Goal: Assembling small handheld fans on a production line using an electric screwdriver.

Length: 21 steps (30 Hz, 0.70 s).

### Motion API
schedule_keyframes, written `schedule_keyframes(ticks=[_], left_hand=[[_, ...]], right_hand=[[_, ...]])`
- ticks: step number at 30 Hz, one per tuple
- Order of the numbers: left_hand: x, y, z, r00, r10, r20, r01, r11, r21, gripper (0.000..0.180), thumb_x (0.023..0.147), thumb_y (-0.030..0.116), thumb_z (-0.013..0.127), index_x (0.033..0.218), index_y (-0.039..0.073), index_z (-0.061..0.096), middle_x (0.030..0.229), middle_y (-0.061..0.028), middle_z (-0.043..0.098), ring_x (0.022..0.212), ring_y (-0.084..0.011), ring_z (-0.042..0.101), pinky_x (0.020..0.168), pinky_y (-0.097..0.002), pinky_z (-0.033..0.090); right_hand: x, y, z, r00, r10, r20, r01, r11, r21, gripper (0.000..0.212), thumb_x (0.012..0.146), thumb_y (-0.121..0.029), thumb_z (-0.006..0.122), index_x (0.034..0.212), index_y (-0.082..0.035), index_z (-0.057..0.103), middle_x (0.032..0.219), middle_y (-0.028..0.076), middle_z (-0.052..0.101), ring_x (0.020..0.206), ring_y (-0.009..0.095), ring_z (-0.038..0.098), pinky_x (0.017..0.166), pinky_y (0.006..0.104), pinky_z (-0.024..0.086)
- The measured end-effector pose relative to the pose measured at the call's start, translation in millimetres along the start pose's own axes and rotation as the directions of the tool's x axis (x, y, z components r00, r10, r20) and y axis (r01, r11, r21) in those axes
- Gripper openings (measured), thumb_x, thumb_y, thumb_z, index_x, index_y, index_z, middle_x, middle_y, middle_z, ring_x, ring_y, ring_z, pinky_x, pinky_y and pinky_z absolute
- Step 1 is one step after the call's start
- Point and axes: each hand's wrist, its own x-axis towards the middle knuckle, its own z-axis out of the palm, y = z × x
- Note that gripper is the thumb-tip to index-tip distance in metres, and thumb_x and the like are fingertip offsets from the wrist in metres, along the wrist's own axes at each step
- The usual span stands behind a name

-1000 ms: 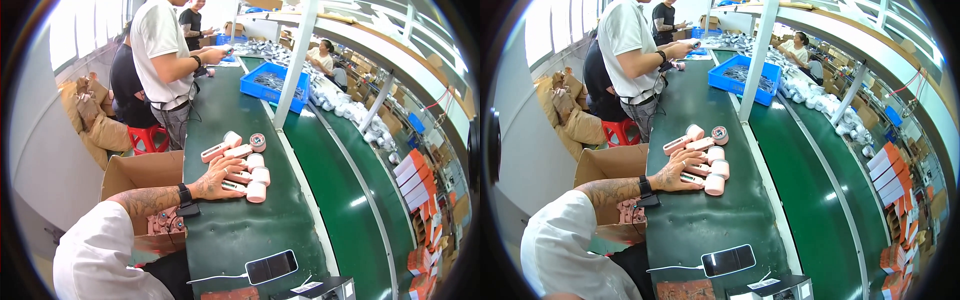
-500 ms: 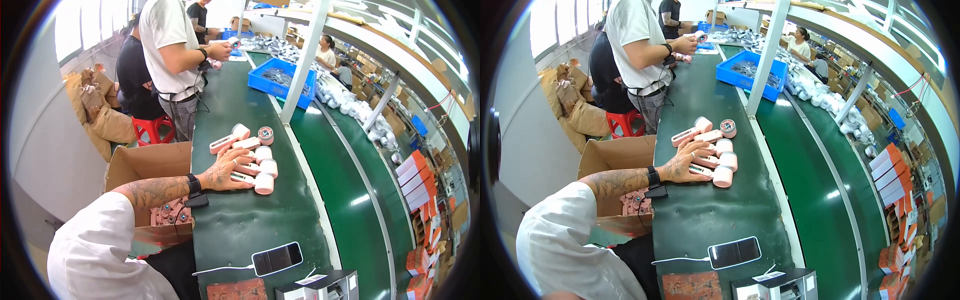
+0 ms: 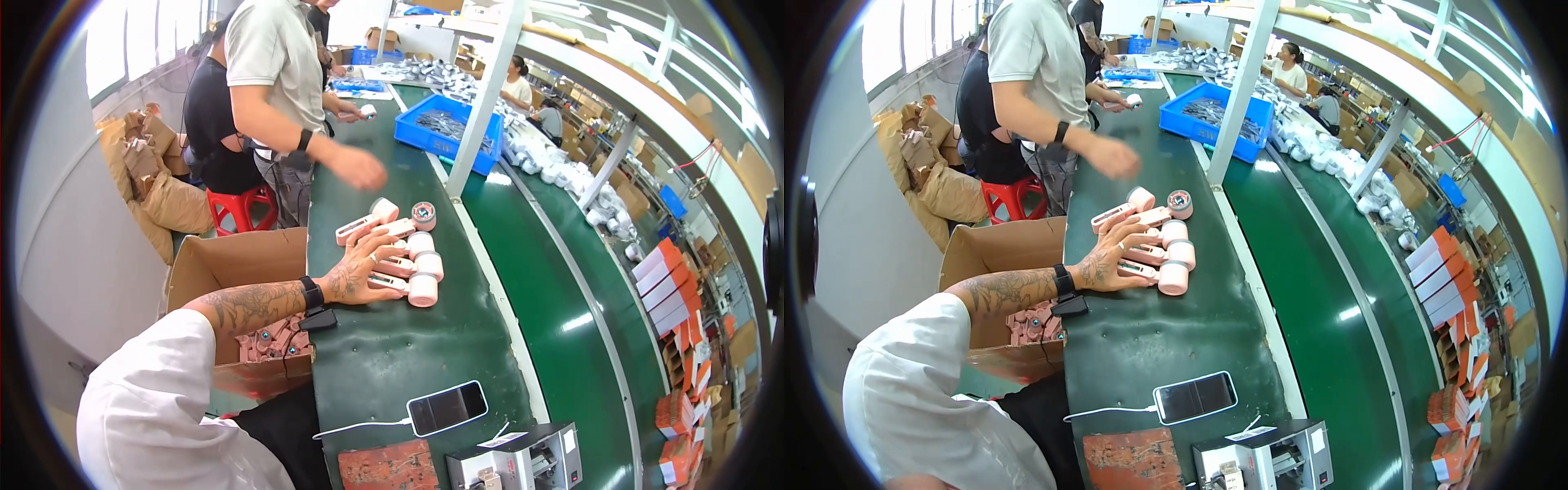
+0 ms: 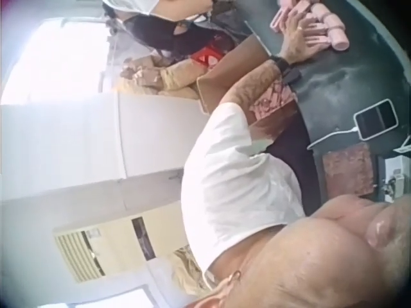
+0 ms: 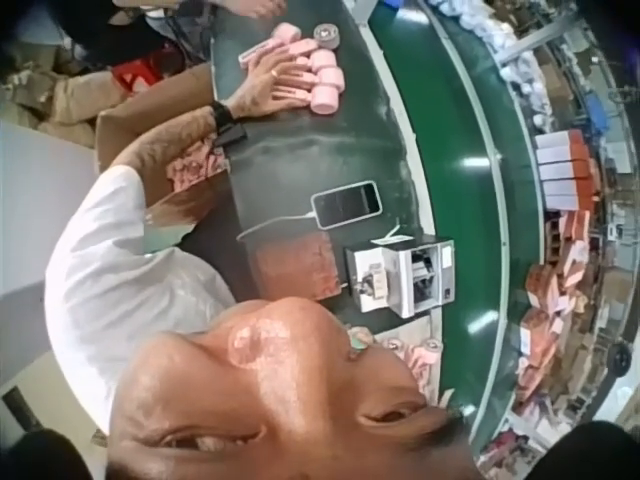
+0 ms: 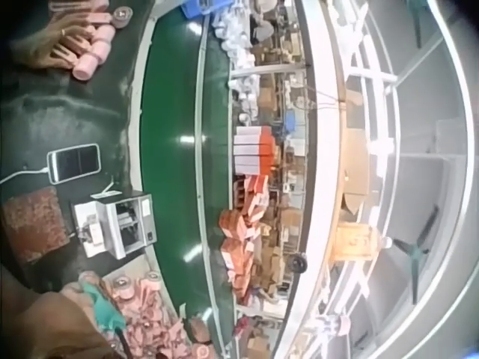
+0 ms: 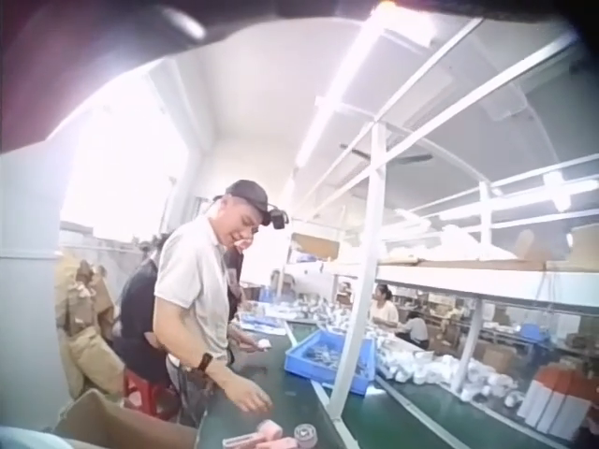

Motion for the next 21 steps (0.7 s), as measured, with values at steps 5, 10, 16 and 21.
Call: schedule_keyframes(ticks=[5,10,16,21], left_hand=[[12.9,47.7,-13.7,0.974,0.221,0.040,-0.219,0.974,-0.061,0.069,0.084,0.036,0.087,0.139,0.009,0.055,0.144,-0.0155,0.054,0.138,-0.0394,0.050,0.116,-0.0585,0.036],[5.9,39.2,20.3,0.845,0.398,0.357,-0.282,0.899,-0.335,0.043,0.097,0.033,0.073,0.125,0.005,0.057,0.129,-0.0193,0.061,0.107,-0.0390,0.065,0.093,-0.0445,0.056],[27.9,-7.5,32.5,0.946,-0.003,0.325,0.060,0.985,-0.164,0.063,0.099,0.036,0.068,0.149,0.003,0.047,0.149,-0.0231,0.052,0.141,-0.0407,0.048,0.121,-0.0498,0.035],[37.3,-47.2,52.6,0.948,-0.209,0.240,0.215,0.977,0.003,0.068,0.098,0.045,0.067,0.148,0.003,0.048,0.153,-0.0236,0.048,0.146,-0.0412,0.042,0.123,-0.0502,0.032]], right_hand=[[-6.5,-11.3,-4.9,1.000,0.025,-0.009,-0.024,0.999,0.047,0.059,0.103,-0.056,0.052,0.120,0.000,0.057,0.089,0.017,0.064,0.073,0.031,0.058,0.068,0.0474,0.051],[-10.7,-22.4,-11.4,0.999,0.051,-0.015,-0.050,0.994,0.096,0.060,0.103,-0.058,0.052,0.121,0.000,0.057,0.089,0.017,0.063,0.073,0.031,0.058,0.068,0.0472,0.051],[-16.9,-26.3,-24.2,0.995,0.090,-0.041,-0.085,0.990,0.108,0.062,0.103,-0.059,0.051,0.122,-0.001,0.057,0.089,0.017,0.063,0.073,0.030,0.058,0.068,0.0470,0.051],[-22.2,-31.5,-16.5,0.992,0.121,-0.038,-0.114,0.982,0.148,0.064,0.102,-0.061,0.051,0.123,-0.001,0.057,0.089,0.016,0.063,0.073,0.030,0.058,0.068,0.0468,0.051]])
